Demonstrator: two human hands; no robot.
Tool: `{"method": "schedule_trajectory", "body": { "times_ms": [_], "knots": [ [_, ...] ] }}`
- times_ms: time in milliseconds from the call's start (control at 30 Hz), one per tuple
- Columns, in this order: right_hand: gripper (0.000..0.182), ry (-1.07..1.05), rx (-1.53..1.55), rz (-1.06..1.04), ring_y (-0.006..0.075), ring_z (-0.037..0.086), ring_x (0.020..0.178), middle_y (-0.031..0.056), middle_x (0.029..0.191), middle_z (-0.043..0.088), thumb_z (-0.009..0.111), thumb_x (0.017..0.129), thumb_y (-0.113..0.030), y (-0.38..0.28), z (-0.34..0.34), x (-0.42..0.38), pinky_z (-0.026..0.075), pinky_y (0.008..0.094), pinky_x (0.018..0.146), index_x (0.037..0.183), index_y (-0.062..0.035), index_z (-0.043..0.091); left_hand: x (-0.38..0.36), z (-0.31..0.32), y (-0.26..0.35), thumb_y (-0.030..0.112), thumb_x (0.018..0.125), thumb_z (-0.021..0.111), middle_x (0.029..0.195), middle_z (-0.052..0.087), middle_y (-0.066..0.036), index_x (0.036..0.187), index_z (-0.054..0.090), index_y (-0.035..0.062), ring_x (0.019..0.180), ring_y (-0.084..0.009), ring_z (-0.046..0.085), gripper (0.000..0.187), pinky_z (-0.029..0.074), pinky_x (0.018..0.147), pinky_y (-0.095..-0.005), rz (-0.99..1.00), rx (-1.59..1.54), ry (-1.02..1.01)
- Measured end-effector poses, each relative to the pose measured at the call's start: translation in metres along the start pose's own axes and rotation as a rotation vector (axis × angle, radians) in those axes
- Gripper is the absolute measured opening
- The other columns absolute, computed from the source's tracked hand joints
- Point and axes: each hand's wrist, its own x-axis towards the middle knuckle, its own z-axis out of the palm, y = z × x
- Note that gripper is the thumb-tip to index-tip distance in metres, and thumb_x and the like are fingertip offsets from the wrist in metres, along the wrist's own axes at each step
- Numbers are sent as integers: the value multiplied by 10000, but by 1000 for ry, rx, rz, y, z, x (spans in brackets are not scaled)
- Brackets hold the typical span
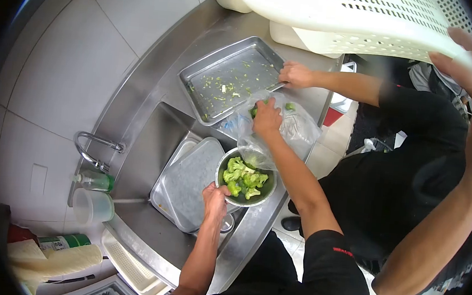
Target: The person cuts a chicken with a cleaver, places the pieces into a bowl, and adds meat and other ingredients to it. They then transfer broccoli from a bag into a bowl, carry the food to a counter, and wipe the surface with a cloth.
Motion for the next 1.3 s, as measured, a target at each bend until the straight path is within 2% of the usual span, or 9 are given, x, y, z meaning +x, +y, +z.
{"method": "schedule_trajectory", "body": {
  "times_ms": [533, 633, 767, 867, 967, 1100, 1133, 1233, 1300],
  "knots": [
    [337, 70, 214, -139, 338, 599, 901, 165, 1019, 578, 691, 637, -199, 55, 27, 47, 478, 414, 783, 969, -144, 685, -17, -24, 85, -100, 529, 470, 673, 619, -69, 755, 610, -48, 519, -120, 549, 272, 460, 495, -235, 36, 84, -312],
    [347, -90, 1031, 280, 211, 626, 806, 146, 916, 666, 678, 650, -149, 73, 13, 55, 471, 310, 715, 990, -84, 676, 0, -23, 54, -86, 552, 490, 629, 581, -39, 722, 598, -33, 488, -95, 493, 208, 402, 449, -235, 51, 124, -259],
    [330, -119, 981, 385, 202, 629, 801, 102, 869, 670, 703, 671, -153, 72, -41, 27, 484, 309, 695, 986, -60, 672, 8, -15, 30, -70, 573, 505, 589, 548, -35, 676, 577, -15, 469, -88, 455, 137, 370, 427, -241, 15, 127, -198],
    [332, -48, 292, 229, 176, 624, 748, 81, 826, 664, 736, 673, -123, 76, -81, 1, 493, 289, 646, 984, -33, 662, 2, -8, 30, -63, 580, 511, 589, 550, -43, 665, 575, -10, 460, -92, 444, 119, 356, 423, -241, -3, 156, -146],
    [340, 16, 890, 317, 152, 618, 691, 94, 809, 662, 766, 666, -99, 79, -105, -42, 495, 261, 619, 976, -24, 648, 7, -12, 12, -61, 572, 503, 608, 562, -52, 700, 580, -26, 461, -110, 469, 153, 376, 416, -251, -13, 116, -140],
    [337, -239, 1069, 73, 146, 605, 740, 56, 838, 638, 789, 656, -105, 14, -112, -128, 486, 251, 678, 955, -52, 643, 1, -6, 13, -62, 584, 496, 587, 531, -30, 646, 554, -6, 475, -99, 448, 102, 371, 430, -256, 9, 59, -115],
    [336, -63, 852, -309, 192, 579, 874, 73, 948, 594, 803, 624, -130, 7, -91, -142, 465, 300, 780, 927, -97, 664, -2, -4, 13, -64, 586, 494, 594, 537, -30, 646, 557, -5, 485, -98, 454, 104, 376, 439, -250, 1, 46, -111],
    [477, 4, 264, -465, 350, 480, 1033, 134, 1126, 524, 768, 626, -372, -18, -52, -187, 375, 441, 897, 1041, -166, 654, -9, -3, 11, -70, 596, 489, 655, 583, -57, 731, 587, -32, 527, -100, 499, 171, 409, 472, -238, 25, -49, -115],
    [487, 85, 421, -469, 373, 461, 1063, 151, 1168, 511, 724, 676, -379, -18, -52, -188, 351, 468, 907, 1086, -136, 625, -8, -11, 6, -87, 589, 476, 728, 619, -89, 848, 601, -62, 567, -119, 549, 289, 445, 507, -241, 4, -102, -73]
  ]
}}
